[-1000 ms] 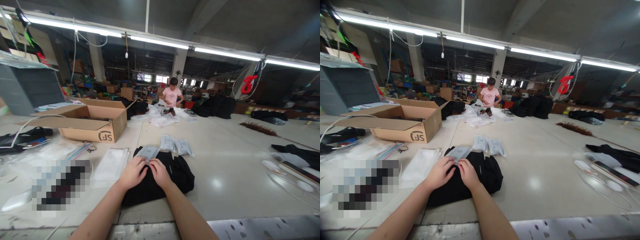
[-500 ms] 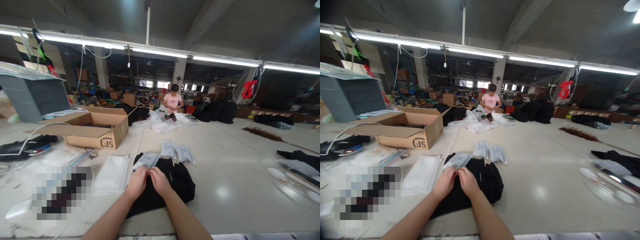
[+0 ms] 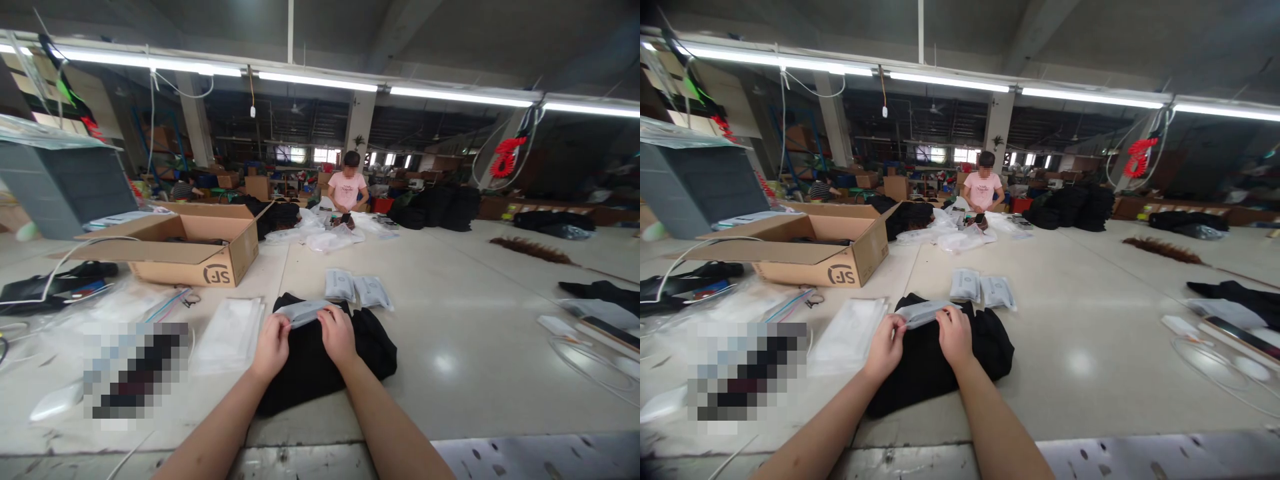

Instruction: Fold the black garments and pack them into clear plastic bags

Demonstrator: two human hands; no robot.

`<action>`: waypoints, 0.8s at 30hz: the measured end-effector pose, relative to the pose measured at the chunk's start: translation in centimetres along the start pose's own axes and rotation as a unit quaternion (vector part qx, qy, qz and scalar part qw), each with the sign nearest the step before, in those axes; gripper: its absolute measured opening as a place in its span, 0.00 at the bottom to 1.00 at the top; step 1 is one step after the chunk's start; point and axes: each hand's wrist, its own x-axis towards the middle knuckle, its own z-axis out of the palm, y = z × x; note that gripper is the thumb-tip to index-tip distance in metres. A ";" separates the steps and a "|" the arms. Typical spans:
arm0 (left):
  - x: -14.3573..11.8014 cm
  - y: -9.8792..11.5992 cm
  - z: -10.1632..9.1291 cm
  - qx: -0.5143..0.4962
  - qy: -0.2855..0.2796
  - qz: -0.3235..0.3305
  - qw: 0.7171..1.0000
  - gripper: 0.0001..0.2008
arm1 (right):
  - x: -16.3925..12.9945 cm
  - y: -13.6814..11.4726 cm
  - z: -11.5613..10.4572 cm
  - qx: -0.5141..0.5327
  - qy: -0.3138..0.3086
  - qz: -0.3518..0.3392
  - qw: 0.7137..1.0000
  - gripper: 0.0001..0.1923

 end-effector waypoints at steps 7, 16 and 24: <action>0.7 -1.0 -1.1 0.030 0.119 -0.065 0.990 0.06 | 0.4 1.4 -0.5 -0.070 0.021 0.065 0.995 0.13; 0.7 -1.9 -0.9 -0.041 0.097 -0.167 0.980 0.08 | 0.1 1.8 0.3 0.087 0.036 0.104 0.990 0.12; 0.6 -0.6 -0.7 -0.087 0.061 -0.203 0.973 0.09 | -0.4 1.4 0.1 0.155 0.021 0.118 0.981 0.09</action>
